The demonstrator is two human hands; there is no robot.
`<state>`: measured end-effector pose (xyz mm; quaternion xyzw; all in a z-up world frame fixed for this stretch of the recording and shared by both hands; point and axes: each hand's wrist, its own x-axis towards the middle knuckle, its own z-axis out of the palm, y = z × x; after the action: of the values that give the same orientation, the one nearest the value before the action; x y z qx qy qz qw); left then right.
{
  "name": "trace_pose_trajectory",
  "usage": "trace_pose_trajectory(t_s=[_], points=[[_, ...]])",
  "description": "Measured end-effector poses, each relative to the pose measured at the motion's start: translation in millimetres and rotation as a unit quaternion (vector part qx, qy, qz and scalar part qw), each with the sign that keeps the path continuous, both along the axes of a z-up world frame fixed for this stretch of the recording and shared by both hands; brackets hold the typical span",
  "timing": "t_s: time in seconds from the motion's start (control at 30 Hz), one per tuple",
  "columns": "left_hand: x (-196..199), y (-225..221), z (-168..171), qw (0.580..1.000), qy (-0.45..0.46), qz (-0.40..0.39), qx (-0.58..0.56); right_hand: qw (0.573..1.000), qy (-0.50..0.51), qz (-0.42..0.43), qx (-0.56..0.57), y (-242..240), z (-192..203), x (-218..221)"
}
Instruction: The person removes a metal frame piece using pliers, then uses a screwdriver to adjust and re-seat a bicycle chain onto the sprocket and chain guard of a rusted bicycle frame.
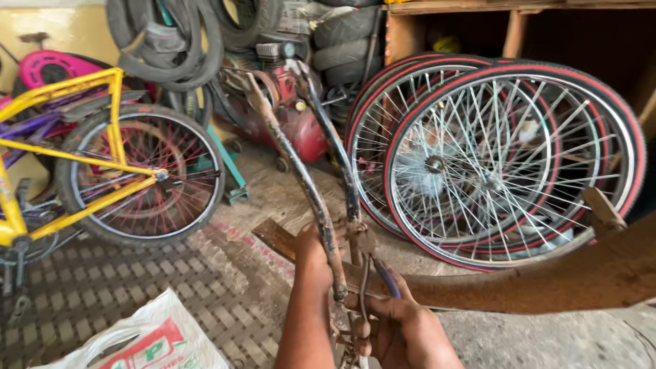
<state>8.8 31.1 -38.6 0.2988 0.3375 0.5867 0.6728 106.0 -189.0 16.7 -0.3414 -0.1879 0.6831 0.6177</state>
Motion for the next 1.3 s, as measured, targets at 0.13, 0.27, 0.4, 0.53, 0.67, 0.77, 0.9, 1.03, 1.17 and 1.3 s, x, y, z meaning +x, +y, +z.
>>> trace_pose_trajectory(t_s=[0.13,0.27,0.4,0.53,0.67,0.77,0.9,1.03,1.17,1.3], points=[[2,3,10,0.998,-0.053,0.002,0.040,0.998,-0.036,-0.020,-0.049,4,8,2],[-1,-16,12,0.994,-0.045,0.027,0.096,1.000,0.018,0.008,0.005,0,-1,8],[1,-21,15,0.992,-0.062,0.068,0.083,0.994,-0.006,-0.074,-0.077,5,-9,-4],[1,-22,19,0.996,-0.047,0.038,0.073,1.000,-0.002,-0.027,0.013,1,-7,1],[-3,-17,24,0.999,-0.029,0.002,0.035,0.997,-0.005,-0.041,-0.059,9,-4,-4],[-6,-9,28,0.998,0.018,-0.033,-0.059,0.998,0.014,-0.021,-0.050,6,2,1],[-10,3,19,0.990,-0.009,-0.032,0.140,0.996,-0.055,-0.066,-0.039,6,7,-1],[1,12,16,0.997,0.068,0.021,-0.014,0.997,0.043,-0.014,-0.059,14,3,10],[-5,21,10,1.000,0.019,-0.010,0.014,0.997,-0.047,-0.014,-0.063,18,-19,14],[-5,13,14,0.995,0.049,0.024,0.089,0.996,0.044,0.003,-0.080,22,-14,7]])
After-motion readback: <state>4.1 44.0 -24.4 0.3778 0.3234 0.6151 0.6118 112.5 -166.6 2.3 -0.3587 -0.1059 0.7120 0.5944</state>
